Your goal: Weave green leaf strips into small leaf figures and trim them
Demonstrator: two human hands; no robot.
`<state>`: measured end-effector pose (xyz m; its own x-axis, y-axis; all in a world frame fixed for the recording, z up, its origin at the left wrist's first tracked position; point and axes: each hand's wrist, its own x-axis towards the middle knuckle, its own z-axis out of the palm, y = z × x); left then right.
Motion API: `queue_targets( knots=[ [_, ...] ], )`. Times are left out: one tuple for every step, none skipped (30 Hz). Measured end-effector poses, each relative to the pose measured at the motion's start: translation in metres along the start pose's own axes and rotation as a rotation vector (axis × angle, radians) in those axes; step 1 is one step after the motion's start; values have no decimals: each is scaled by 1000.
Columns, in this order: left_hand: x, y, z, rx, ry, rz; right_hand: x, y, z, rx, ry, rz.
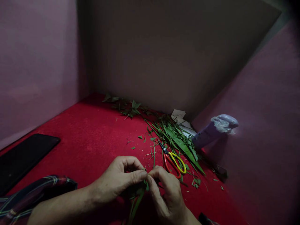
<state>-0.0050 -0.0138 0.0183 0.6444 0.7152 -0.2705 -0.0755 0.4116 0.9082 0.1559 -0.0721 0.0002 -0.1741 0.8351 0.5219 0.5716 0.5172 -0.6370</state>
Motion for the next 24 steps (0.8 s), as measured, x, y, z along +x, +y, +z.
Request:
queue_targets(
  knots=[
    [0, 0, 0, 14, -2, 7, 0, 0, 0, 0, -2, -3],
    [0, -1, 0, 24, -2, 19, 0, 0, 0, -2, -3, -7],
    [0, -1, 0, 30, 0, 32, 0, 0, 1, -4, -3, -6],
    [0, -2, 0, 32, 1, 44, 0, 0, 1, -8, 0, -4],
    [-1, -2, 0, 33, 1, 55, 0, -1, 1, -11, 4, -4],
    [-1, -2, -1, 29, 1, 64, 1, -1, 1, -14, 8, -7],
    [-1, -3, -1, 23, 0, 72, 1, -1, 0, -17, 10, -9],
    [-1, -3, -1, 16, -4, 76, 1, -2, 0, -19, 12, -12],
    [-1, -3, -2, 7, -9, 76, 1, -2, 0, -19, 12, -10],
    [-2, -4, -2, -2, -14, 75, 1, -2, 1, -19, 12, -5],
    [-2, -4, -2, -10, -17, 73, 1, -2, 1, -19, 12, 2],
    [-2, -4, -2, -15, -17, 73, 1, -3, 1, -20, 12, 6],
    [-2, -4, -2, -15, -14, 77, 1, -3, 1, -24, 13, 5],
    [-2, -4, -2, -13, -9, 83, 1, -3, 1, -31, 13, 0],
    [-2, -4, -2, -11, -4, 89, 0, -3, 2, -40, 17, -10],
    [-1, -4, -2, -10, -2, 91, 0, -3, 2, -46, 21, -20],
    [-1, -4, -2, -15, -3, 93, 0, -3, 1, -48, 27, -26],
    [-1, -5, -2, -22, -6, 91, 0, -3, 1, -48, 32, -28],
    [0, -6, -2, -30, -9, 87, 1, -3, 1, -46, 38, -27],
    [0, -6, -2, -36, -11, 83, 1, -3, 1, -45, 43, -29],
    [1, -7, -3, -39, -14, 77, 1, -3, 1, -43, 45, -31],
    [1, -7, -3, -41, -13, 70, 2, -3, 1, -44, 46, -35],
    [1, -8, -3, -41, -10, 61, 2, -3, 1, -46, 48, -39],
    [2, -8, -3, -40, -6, 49, 2, -3, 1, -47, 51, -44]
  ],
)
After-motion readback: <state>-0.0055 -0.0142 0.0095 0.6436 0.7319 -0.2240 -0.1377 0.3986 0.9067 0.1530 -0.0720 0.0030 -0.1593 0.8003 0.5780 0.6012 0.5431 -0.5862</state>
